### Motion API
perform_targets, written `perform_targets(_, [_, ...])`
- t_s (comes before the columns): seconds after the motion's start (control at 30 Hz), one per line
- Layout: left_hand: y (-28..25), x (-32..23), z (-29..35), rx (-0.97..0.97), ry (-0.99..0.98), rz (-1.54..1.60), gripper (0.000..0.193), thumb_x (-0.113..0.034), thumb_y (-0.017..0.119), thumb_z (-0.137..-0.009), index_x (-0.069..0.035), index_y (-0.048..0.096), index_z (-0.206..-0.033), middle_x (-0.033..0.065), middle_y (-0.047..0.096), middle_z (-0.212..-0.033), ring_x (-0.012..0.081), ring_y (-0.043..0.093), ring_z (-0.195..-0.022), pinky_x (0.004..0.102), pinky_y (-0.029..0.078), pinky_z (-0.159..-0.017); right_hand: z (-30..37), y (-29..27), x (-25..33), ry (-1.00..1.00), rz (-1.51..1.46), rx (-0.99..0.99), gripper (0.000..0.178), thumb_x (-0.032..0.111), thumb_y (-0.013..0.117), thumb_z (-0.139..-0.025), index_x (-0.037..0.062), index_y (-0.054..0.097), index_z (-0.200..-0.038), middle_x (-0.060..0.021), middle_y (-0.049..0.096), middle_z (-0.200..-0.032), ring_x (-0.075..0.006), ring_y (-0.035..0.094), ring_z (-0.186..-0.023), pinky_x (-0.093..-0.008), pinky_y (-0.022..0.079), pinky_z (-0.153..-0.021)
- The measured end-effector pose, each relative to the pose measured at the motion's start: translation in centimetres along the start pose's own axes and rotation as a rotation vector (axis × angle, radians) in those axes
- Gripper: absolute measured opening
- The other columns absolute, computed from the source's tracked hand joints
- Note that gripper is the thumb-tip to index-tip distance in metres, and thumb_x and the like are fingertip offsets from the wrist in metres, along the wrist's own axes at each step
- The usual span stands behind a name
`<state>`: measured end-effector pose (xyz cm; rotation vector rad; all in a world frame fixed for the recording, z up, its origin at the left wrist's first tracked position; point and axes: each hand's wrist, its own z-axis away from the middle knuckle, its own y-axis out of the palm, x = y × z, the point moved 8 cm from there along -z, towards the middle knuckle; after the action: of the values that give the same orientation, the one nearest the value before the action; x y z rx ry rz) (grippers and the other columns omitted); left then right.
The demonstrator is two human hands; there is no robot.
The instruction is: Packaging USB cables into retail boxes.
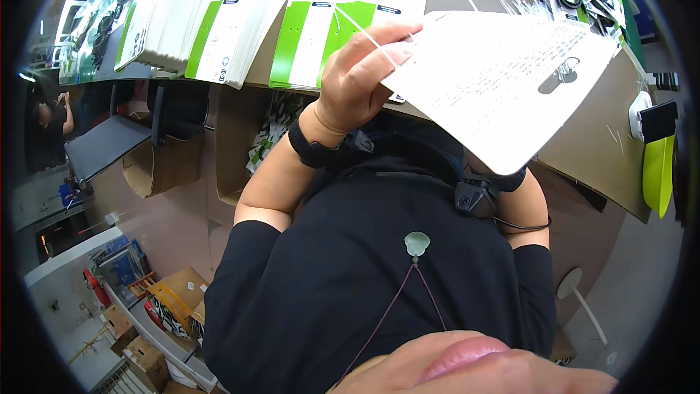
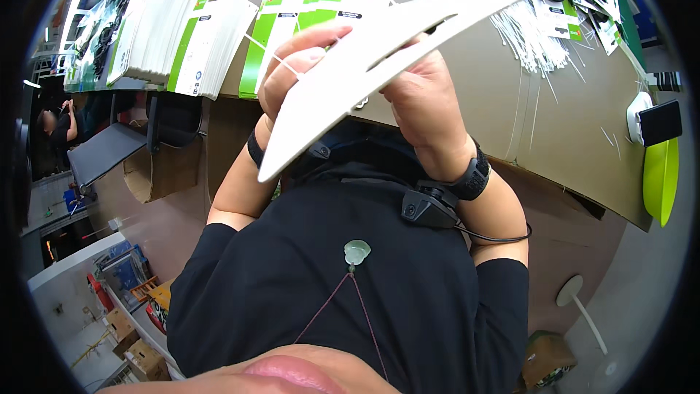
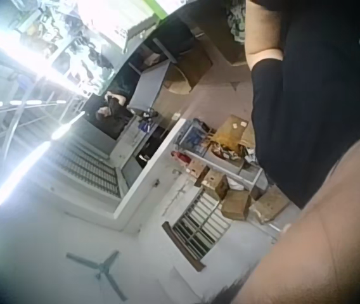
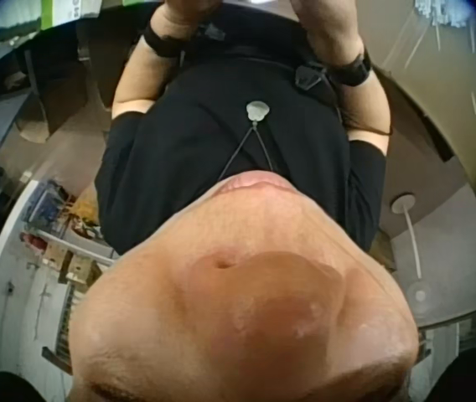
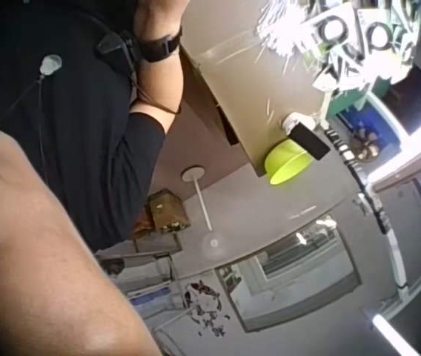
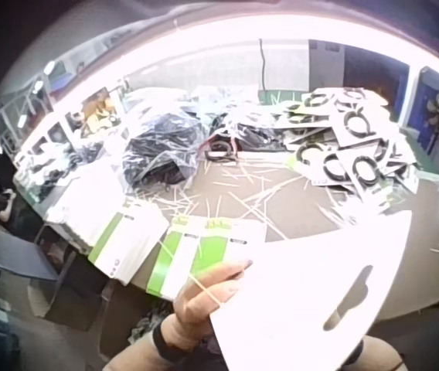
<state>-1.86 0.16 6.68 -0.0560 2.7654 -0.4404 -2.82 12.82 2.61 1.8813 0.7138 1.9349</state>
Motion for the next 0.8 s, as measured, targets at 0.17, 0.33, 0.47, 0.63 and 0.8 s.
perform_targets(0.17, [0.4, 0.1, -0.9, -0.057, 0.029, -0.032, 0.033, -0.003, 0.066, -0.082, -0.002, 0.052, -0.112, 0.0168, 0.064, -0.100, 0.0281, 0.066, -0.087, 0.0330, 0.053, -0.074, -1.1, -0.9, -0.5, -0.087, 0.021, -0.001, 0.023, 0.007, 0.065, -0.086, 0.0005, 0.052, -0.104, -0.0040, 0.061, -0.084, -0.0091, 0.058, -0.072, -0.0223, 0.049, -0.066])
perform_targets(0.33, [0.1, 2.4, 1.5, -0.196, -0.363, 0.159, 0.031, -0.005, 0.065, -0.085, -0.001, 0.051, -0.113, 0.0124, 0.065, -0.097, 0.0191, 0.064, -0.085, 0.0291, 0.051, -0.074, -1.0, -0.9, -0.1, -0.096, 0.056, 0.011, 0.024, 0.006, 0.064, -0.086, 0.0032, 0.049, -0.105, -0.0033, 0.059, -0.084, -0.0096, 0.056, -0.071, -0.0220, 0.046, -0.064])
perform_targets(0.47, [-0.2, 2.7, 1.5, -0.242, -0.373, 0.119, 0.033, -0.007, 0.065, -0.087, 0.000, 0.049, -0.116, 0.0090, 0.065, -0.095, 0.0134, 0.062, -0.084, 0.0259, 0.050, -0.073, -0.6, -0.7, -0.1, -0.064, 0.069, 0.025, 0.022, 0.005, 0.063, -0.086, 0.0050, 0.048, -0.103, -0.0028, 0.058, -0.084, -0.0100, 0.055, -0.070, -0.0219, 0.045, -0.064])
perform_targets(0.63, [-0.4, 2.8, 1.4, -0.259, -0.356, 0.156, 0.036, -0.007, 0.065, -0.086, 0.001, 0.048, -0.117, 0.0103, 0.065, -0.096, 0.0149, 0.063, -0.084, 0.0261, 0.050, -0.074, -0.3, -0.6, 0.0, -0.040, 0.047, 0.023, 0.022, 0.004, 0.062, -0.086, 0.0050, 0.048, -0.103, -0.0030, 0.058, -0.084, -0.0102, 0.055, -0.070, -0.0218, 0.045, -0.065])
perform_targets(0.8, [-0.4, 2.6, 1.6, -0.218, -0.322, 0.120, 0.033, -0.005, 0.065, -0.086, 0.000, 0.048, -0.114, 0.0142, 0.065, -0.100, 0.0192, 0.065, -0.087, 0.0283, 0.051, -0.076, -0.4, -0.4, 0.1, -0.030, 0.042, -0.004, 0.021, 0.003, 0.062, -0.086, 0.0052, 0.048, -0.101, -0.0025, 0.057, -0.082, -0.0095, 0.054, -0.068, -0.0220, 0.044, -0.064])
